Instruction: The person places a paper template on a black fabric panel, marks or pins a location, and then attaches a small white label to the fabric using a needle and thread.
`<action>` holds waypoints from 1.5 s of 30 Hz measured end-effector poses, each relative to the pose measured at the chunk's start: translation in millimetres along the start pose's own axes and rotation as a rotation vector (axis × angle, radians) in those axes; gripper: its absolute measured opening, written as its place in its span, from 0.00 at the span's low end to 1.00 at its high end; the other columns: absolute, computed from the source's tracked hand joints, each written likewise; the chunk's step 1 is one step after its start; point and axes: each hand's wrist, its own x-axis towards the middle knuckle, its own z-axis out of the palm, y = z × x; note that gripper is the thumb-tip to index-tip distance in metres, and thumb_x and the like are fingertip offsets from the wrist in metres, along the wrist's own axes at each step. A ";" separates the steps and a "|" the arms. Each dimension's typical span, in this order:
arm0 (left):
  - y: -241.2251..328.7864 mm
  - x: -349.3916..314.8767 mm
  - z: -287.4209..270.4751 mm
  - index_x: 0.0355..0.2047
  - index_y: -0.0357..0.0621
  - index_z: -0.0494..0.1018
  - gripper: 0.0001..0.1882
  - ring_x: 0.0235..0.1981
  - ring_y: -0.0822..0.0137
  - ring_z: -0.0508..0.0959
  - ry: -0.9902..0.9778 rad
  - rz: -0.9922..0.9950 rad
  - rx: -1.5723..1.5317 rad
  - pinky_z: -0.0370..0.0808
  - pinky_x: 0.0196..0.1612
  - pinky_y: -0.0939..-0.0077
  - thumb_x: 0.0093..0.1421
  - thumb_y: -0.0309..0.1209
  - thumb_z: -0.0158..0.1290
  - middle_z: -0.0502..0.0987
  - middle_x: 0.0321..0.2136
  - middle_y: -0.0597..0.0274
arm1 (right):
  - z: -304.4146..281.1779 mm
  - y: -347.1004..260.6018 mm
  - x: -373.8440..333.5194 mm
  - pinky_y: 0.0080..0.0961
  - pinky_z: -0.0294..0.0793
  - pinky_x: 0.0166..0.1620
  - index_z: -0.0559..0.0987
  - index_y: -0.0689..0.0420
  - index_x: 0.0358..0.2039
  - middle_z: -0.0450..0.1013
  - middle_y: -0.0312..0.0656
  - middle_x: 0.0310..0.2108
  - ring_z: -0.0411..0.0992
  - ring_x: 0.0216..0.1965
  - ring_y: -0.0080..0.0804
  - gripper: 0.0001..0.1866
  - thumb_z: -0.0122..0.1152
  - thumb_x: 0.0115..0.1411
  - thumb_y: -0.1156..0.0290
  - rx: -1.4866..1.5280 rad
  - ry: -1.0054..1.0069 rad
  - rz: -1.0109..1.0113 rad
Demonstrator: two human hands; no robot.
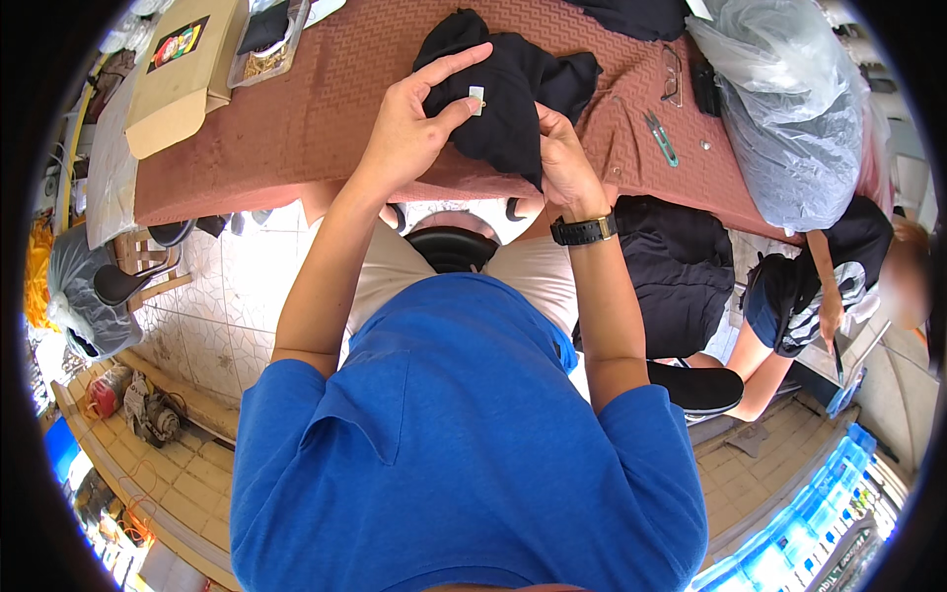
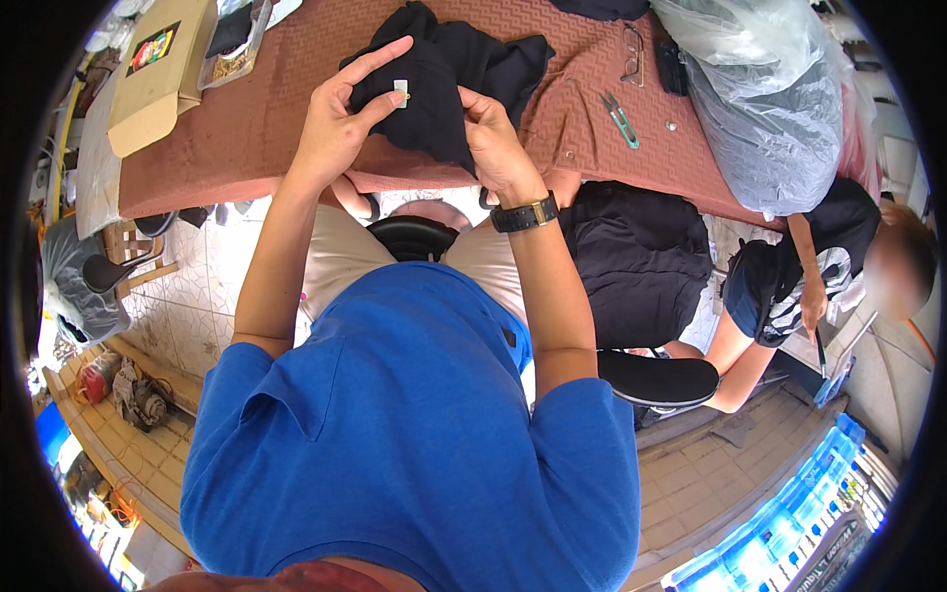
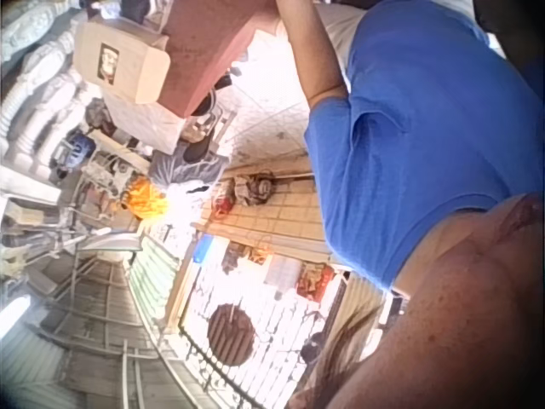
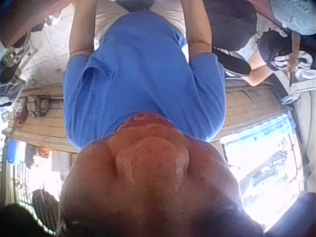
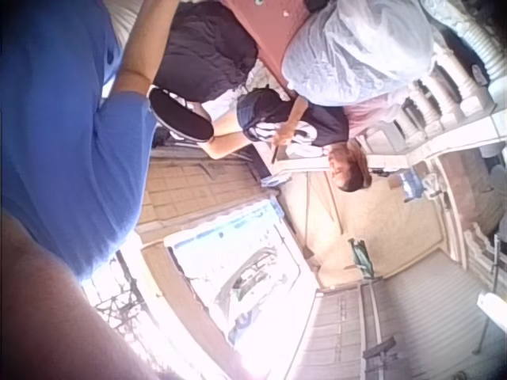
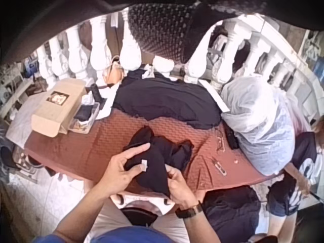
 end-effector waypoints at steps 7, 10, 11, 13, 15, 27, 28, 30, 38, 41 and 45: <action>5.1 -2.0 -0.3 0.61 0.45 0.73 0.25 0.58 0.70 0.73 0.005 -0.046 -0.047 0.66 0.63 0.74 0.62 0.20 0.55 0.75 0.58 0.61 | -4.7 2.1 0.3 0.22 0.81 0.49 0.77 0.64 0.54 0.80 0.44 0.47 0.80 0.44 0.25 0.17 0.61 0.65 0.79 0.004 0.007 -0.020; 3.8 -2.3 -0.1 0.61 0.44 0.73 0.25 0.58 0.71 0.73 0.006 -0.033 -0.033 0.66 0.63 0.74 0.62 0.19 0.55 0.75 0.59 0.62 | -3.4 1.7 0.1 0.22 0.81 0.49 0.78 0.64 0.54 0.80 0.43 0.47 0.80 0.44 0.24 0.17 0.60 0.65 0.78 -0.031 0.018 -0.008; 3.0 -2.2 0.1 0.61 0.44 0.73 0.25 0.58 0.71 0.73 0.007 -0.022 -0.025 0.66 0.63 0.74 0.62 0.19 0.55 0.75 0.59 0.62 | -3.2 2.8 0.5 0.22 0.81 0.49 0.78 0.64 0.54 0.80 0.43 0.46 0.80 0.43 0.24 0.17 0.61 0.65 0.78 -0.035 0.019 -0.009; 3.3 -2.3 0.6 0.61 0.44 0.73 0.25 0.58 0.71 0.73 0.009 -0.009 -0.022 0.66 0.63 0.75 0.62 0.19 0.55 0.75 0.59 0.62 | -2.8 3.3 0.3 0.22 0.81 0.49 0.78 0.64 0.54 0.80 0.43 0.46 0.80 0.43 0.25 0.17 0.61 0.64 0.78 -0.034 0.018 -0.001; 3.1 -2.3 0.9 0.61 0.44 0.73 0.25 0.58 0.71 0.73 0.010 -0.004 -0.022 0.66 0.63 0.75 0.62 0.19 0.55 0.75 0.59 0.62 | -2.5 3.1 -0.3 0.22 0.81 0.49 0.78 0.64 0.54 0.80 0.43 0.45 0.81 0.43 0.25 0.17 0.61 0.64 0.78 -0.024 0.013 0.018; 5.9 -3.3 3.5 0.58 0.47 0.76 0.25 0.57 0.68 0.75 0.028 -0.040 -0.073 0.64 0.65 0.70 0.59 0.20 0.58 0.79 0.55 0.61 | -6.3 5.4 -1.5 0.22 0.81 0.50 0.78 0.64 0.55 0.80 0.43 0.47 0.80 0.44 0.24 0.18 0.62 0.64 0.78 0.030 -0.032 0.004; 3.9 -2.9 3.8 0.58 0.47 0.76 0.25 0.57 0.68 0.75 0.024 -0.040 -0.084 0.64 0.65 0.70 0.59 0.20 0.58 0.79 0.55 0.61 | -6.0 5.2 -1.8 0.22 0.81 0.50 0.78 0.64 0.55 0.80 0.43 0.47 0.80 0.44 0.24 0.18 0.62 0.64 0.78 0.032 -0.032 0.005; 3.6 -2.9 4.1 0.58 0.47 0.76 0.25 0.57 0.68 0.75 0.018 -0.055 -0.098 0.64 0.65 0.71 0.58 0.20 0.58 0.79 0.55 0.60 | -5.2 4.6 -2.7 0.22 0.81 0.51 0.78 0.64 0.55 0.80 0.43 0.47 0.80 0.45 0.24 0.18 0.62 0.64 0.78 0.037 -0.031 0.007; 3.6 -2.3 2.3 0.60 0.46 0.74 0.27 0.53 0.71 0.75 -0.014 -0.095 -0.046 0.68 0.61 0.75 0.59 0.22 0.60 0.79 0.53 0.61 | -2.7 4.3 -2.2 0.22 0.80 0.50 0.78 0.64 0.54 0.80 0.42 0.47 0.79 0.45 0.24 0.17 0.61 0.65 0.79 0.063 -0.041 -0.003; 6.4 -2.6 2.9 0.59 0.47 0.76 0.27 0.53 0.72 0.75 -0.016 -0.156 -0.089 0.68 0.61 0.75 0.58 0.22 0.60 0.79 0.53 0.61 | 1.9 6.0 -0.4 0.20 0.80 0.50 0.78 0.63 0.52 0.80 0.42 0.46 0.79 0.44 0.22 0.15 0.60 0.65 0.80 0.019 0.032 -0.036; -0.2 -4.5 3.9 0.58 0.48 0.77 0.27 0.53 0.71 0.76 0.041 -0.099 0.013 0.68 0.61 0.74 0.57 0.22 0.61 0.80 0.52 0.62 | -2.5 6.9 0.8 0.23 0.79 0.53 0.76 0.63 0.51 0.77 0.43 0.51 0.78 0.48 0.25 0.16 0.58 0.63 0.83 -0.099 0.090 -0.035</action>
